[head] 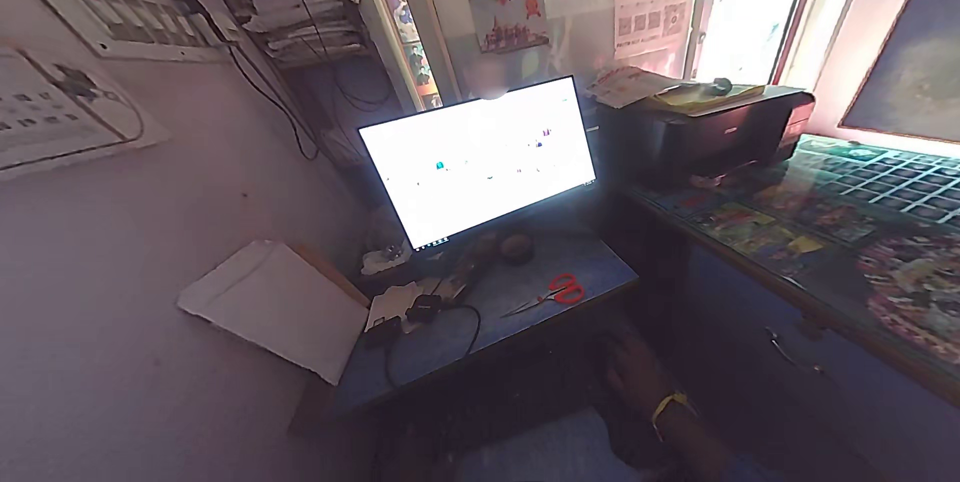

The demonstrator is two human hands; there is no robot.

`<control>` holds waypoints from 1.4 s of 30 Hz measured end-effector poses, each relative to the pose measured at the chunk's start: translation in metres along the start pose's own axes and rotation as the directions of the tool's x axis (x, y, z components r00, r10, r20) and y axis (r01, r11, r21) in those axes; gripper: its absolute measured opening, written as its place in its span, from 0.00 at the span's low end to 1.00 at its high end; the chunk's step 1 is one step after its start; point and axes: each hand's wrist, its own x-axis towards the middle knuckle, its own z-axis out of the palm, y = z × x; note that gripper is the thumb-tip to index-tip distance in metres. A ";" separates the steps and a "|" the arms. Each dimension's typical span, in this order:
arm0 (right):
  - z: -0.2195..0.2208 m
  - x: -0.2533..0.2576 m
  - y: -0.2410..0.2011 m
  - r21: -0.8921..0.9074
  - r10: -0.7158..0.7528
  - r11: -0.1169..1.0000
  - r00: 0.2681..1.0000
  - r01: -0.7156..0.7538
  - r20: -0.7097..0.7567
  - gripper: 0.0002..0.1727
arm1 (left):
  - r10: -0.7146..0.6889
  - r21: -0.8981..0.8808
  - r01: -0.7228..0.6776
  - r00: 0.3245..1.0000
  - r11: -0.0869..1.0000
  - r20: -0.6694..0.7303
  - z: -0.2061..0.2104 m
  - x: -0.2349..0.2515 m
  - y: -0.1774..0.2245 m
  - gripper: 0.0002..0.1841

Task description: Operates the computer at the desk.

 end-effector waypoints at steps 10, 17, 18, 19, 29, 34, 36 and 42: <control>-0.005 0.002 -0.001 -0.019 0.013 1.000 0.999 -0.014 -0.031 0.33 | 0.459 -0.100 -0.450 0.837 0.887 0.299 0.000 0.019 0.137 0.29; -0.008 -0.002 -0.004 -0.004 0.047 0.999 0.998 -0.047 0.051 0.34 | 0.525 -0.169 -0.497 0.809 0.851 0.263 0.019 0.010 0.150 0.25; -0.008 -0.003 -0.004 -0.003 0.048 0.999 0.997 -0.048 0.060 0.34 | 0.547 -0.184 -0.519 0.819 0.835 0.175 0.030 0.007 0.144 0.23; -0.008 -0.003 -0.005 -0.003 0.046 0.999 0.997 -0.046 0.060 0.34 | 0.562 -0.193 -0.536 0.818 0.822 0.120 0.037 0.007 0.139 0.23; -0.007 -0.001 -0.003 -0.008 0.039 0.999 0.999 -0.039 0.005 0.33 | 0.562 -0.225 -0.534 0.823 0.815 0.084 0.046 0.009 0.134 0.24; -0.002 0.001 0.000 -0.018 0.026 0.999 1.000 -0.026 -0.006 0.33 | 0.553 -0.234 -0.525 0.830 0.819 0.076 0.050 0.009 0.133 0.23; 0.000 0.001 0.000 -0.017 0.020 1.000 1.000 -0.020 -0.019 0.33 | 0.552 -0.238 -0.524 0.831 0.818 0.067 0.052 0.010 0.131 0.23; 0.000 0.000 0.001 -0.006 0.014 1.000 0.999 -0.014 -0.038 0.33 | 0.543 -0.281 -0.505 0.837 0.816 0.073 0.052 0.010 0.130 0.23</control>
